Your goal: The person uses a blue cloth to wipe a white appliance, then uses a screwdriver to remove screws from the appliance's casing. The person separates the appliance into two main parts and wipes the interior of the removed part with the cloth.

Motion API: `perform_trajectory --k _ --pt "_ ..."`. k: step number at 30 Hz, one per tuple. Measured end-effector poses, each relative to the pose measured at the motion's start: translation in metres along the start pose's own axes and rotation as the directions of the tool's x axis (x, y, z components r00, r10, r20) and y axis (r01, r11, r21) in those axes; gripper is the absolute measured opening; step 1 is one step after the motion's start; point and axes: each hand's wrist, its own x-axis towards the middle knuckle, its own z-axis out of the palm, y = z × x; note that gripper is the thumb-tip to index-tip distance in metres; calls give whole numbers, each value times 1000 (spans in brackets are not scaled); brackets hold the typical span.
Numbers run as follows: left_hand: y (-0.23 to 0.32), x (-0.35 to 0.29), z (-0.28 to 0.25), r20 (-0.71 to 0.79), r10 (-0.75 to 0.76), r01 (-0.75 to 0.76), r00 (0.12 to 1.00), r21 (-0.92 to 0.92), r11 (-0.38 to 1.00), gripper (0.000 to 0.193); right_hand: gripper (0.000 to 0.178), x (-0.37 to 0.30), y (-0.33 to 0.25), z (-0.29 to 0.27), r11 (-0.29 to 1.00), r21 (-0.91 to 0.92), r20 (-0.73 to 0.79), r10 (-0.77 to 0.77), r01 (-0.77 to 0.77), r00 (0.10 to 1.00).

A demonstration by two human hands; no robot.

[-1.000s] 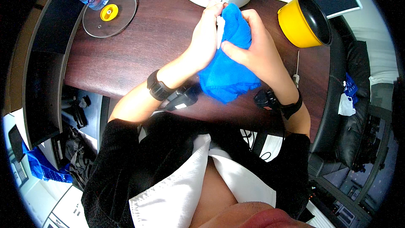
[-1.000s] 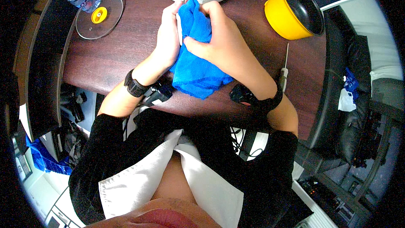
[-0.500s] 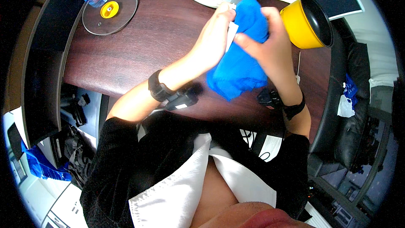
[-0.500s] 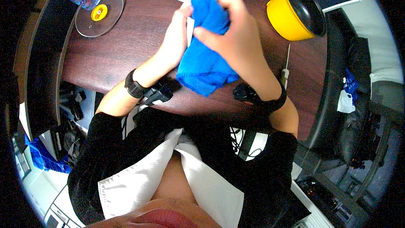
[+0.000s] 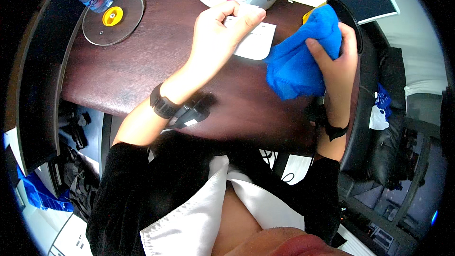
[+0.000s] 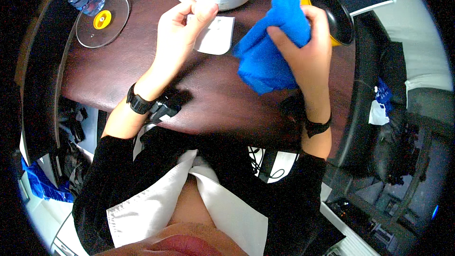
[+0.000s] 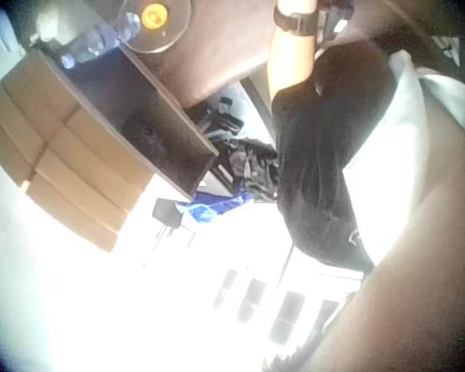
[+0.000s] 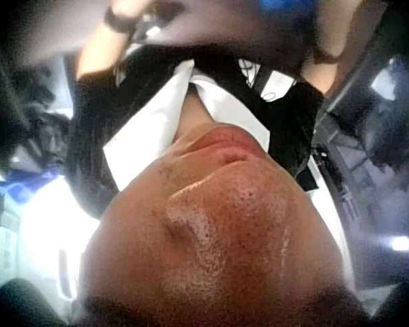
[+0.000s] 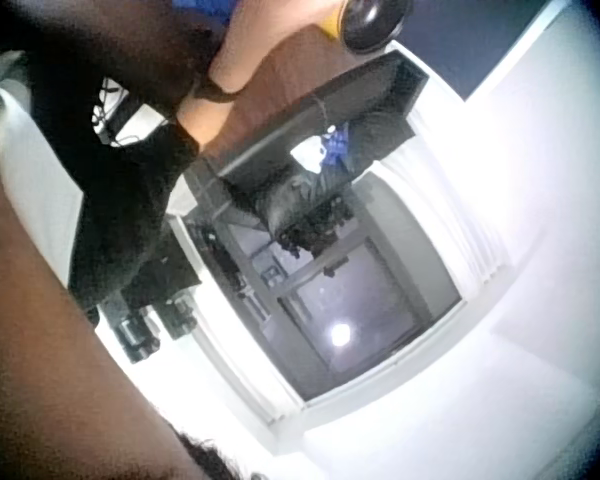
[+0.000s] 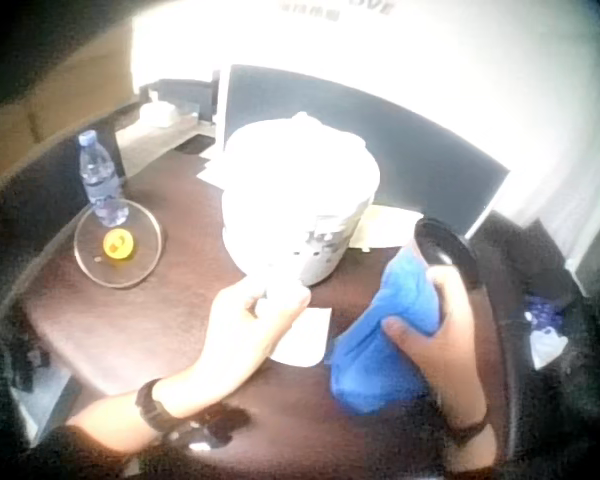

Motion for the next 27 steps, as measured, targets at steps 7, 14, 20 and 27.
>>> perform_trajectory --k 7,14,20,27 --pt "-2 -5 5 9 120 -120 993 135 983 30 43 -4 -6 31 994 59 108 -97 91 989" --pt "-3 -8 5 -21 30 -27 999 123 992 28 42 -1 -5 47 997 9 122 -79 79 989" --pt "9 -12 6 34 -6 5 999 45 999 26 39 23 40 38 954 -226 -29 -207 195 978" --pt "2 1 -5 -45 24 -22 999 33 999 28 41 17 32 -12 992 51 12 116 -117 993"
